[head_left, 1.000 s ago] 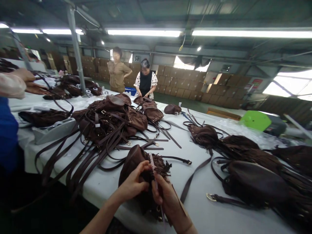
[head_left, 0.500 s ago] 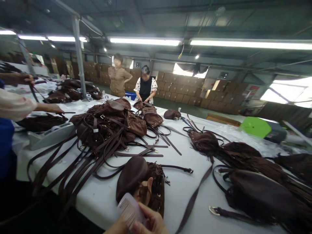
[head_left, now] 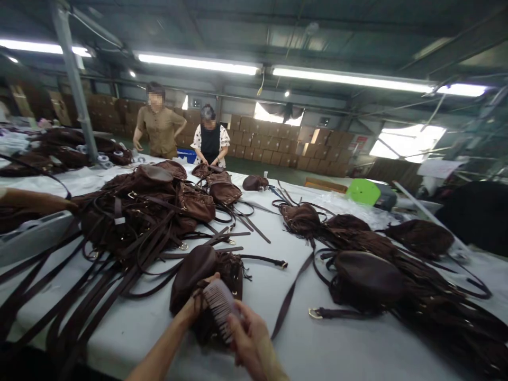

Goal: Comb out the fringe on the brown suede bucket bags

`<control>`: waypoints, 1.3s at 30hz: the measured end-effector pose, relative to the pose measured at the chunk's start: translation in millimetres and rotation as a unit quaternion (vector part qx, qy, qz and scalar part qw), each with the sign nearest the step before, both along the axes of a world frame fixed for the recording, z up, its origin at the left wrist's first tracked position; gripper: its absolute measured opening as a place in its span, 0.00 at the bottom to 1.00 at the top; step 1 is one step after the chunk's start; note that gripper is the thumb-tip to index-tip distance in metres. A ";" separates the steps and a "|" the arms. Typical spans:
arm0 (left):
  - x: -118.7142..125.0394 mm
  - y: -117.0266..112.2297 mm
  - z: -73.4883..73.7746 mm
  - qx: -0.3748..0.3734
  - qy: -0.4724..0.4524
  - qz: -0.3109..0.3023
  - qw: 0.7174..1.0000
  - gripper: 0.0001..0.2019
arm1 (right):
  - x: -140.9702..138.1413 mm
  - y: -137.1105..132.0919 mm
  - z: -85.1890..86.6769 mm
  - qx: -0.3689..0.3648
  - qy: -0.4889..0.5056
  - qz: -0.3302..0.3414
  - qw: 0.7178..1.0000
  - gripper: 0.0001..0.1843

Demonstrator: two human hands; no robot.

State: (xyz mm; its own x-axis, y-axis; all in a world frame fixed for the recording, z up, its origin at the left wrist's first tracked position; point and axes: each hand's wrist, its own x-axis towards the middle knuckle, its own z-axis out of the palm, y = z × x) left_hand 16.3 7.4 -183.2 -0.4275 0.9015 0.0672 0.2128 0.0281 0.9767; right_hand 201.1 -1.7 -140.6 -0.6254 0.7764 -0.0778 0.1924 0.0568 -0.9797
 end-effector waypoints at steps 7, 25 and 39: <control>-56.6 -52.7 9.3 0.061 -0.231 0.033 0.971 0.21 | 9.8 52.0 -40.6 -0.009 -0.030 -0.080 0.996 0.22; 43.2 -79.6 -40.7 -0.197 0.321 0.089 0.922 0.17 | 11.6 7.6 -93.5 -0.059 0.005 -0.132 0.989 0.17; 30.7 -73.4 -49.6 -0.152 0.259 0.046 0.953 0.27 | 13.7 21.5 -93.0 -0.122 0.108 -0.127 0.979 0.35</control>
State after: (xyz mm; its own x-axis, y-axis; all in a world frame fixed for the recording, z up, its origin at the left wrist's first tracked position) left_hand 47.1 -66.0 -232.8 -0.4860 0.8734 0.0319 0.6470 0.3350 0.6850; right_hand 214.8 19.8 -233.6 -0.4376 0.8835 -0.1672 -0.0425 -0.2061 -0.9776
